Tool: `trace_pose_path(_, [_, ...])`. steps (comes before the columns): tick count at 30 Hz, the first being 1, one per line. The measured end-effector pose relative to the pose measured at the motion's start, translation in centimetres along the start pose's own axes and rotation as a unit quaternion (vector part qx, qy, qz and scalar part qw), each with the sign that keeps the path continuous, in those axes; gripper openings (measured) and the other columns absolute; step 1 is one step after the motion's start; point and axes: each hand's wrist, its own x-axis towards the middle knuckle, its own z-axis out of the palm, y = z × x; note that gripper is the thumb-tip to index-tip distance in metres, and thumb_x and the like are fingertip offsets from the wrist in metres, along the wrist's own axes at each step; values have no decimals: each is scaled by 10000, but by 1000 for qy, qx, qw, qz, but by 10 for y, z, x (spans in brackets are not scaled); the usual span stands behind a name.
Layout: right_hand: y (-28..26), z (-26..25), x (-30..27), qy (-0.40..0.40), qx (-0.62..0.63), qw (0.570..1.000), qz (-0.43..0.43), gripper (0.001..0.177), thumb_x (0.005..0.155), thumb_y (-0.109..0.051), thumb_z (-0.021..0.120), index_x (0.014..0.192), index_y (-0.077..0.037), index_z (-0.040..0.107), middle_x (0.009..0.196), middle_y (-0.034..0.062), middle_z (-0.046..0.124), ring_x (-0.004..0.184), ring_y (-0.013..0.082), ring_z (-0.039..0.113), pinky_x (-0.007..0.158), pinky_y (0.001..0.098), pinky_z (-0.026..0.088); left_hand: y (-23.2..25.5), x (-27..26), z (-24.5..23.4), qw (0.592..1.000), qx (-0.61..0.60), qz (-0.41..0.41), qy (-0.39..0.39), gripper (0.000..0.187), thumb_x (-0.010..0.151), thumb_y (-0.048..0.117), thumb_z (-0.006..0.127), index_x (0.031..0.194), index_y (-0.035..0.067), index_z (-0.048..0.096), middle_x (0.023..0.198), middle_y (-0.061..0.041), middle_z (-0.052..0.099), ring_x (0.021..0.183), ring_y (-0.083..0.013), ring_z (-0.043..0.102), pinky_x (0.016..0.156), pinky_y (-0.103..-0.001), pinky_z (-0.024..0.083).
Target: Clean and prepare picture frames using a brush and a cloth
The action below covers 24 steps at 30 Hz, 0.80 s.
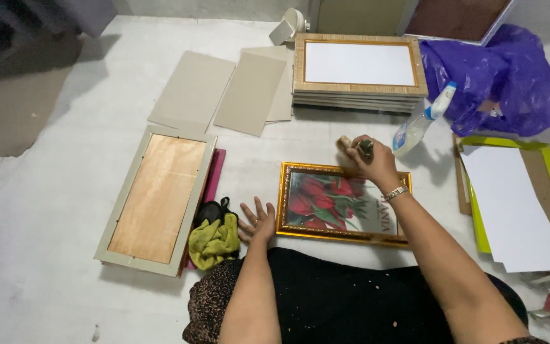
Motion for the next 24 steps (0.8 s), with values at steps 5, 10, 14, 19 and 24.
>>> trace_pose_path(5, [-56, 22, -27, -147, 89, 985, 24, 287, 861, -420, 764, 1050, -209, 716, 1022, 133, 754, 1062, 363, 704, 956, 503, 544, 3, -6, -3, 1000, -21, 2, -6, 724, 958, 785, 11, 1606, 487, -116, 1653, 68, -367, 1505, -440, -283, 1176, -651, -194])
trace_pose_path(10, [-82, 54, -41, -378, 257, 887, 63, 402, 823, -258, 844, 1107, -5, 714, 1064, 202, 764, 1016, 310, 712, 852, 439, 618, -1, -1, -1, 999, -31, 5, -4, 707, 962, 771, -27, 1607, 492, -111, 1655, 74, -367, 1511, -432, -280, 1178, -651, -199])
trace_pose_path(14, [-60, 68, 4, -172, 127, 976, -33, 384, 870, -502, 737, 1092, -189, 716, 995, 149, 756, 1033, 380, 710, 901, 524, 567, -4, 6, 4, 999, -43, 15, -2, 717, 949, 805, -36, 1597, 510, -122, 1636, 79, -394, 1495, -440, -303, 1168, -660, -203])
trace_pose_path(19, [-76, 64, 10, -93, 54, 991, -77, 423, 864, -696, 650, 1110, -352, 654, 999, 19, 755, 1050, 297, 718, 921, 470, 582, -4, 10, 8, 1000, -25, 11, 4, 703, 950, 801, -14, 1588, 527, -125, 1633, 84, -396, 1497, -440, -297, 1159, -667, -212])
trace_pose_path(24, [-90, 74, 5, -195, 126, 971, -62, 358, 809, -354, 812, 1036, -86, 742, 1029, 240, 756, 1072, 465, 685, 929, 575, 567, -1, 0, 0, 999, -38, 12, -6, 700, 959, 786, -18, 1596, 515, -122, 1638, 82, -395, 1504, -438, -290, 1167, -661, -202])
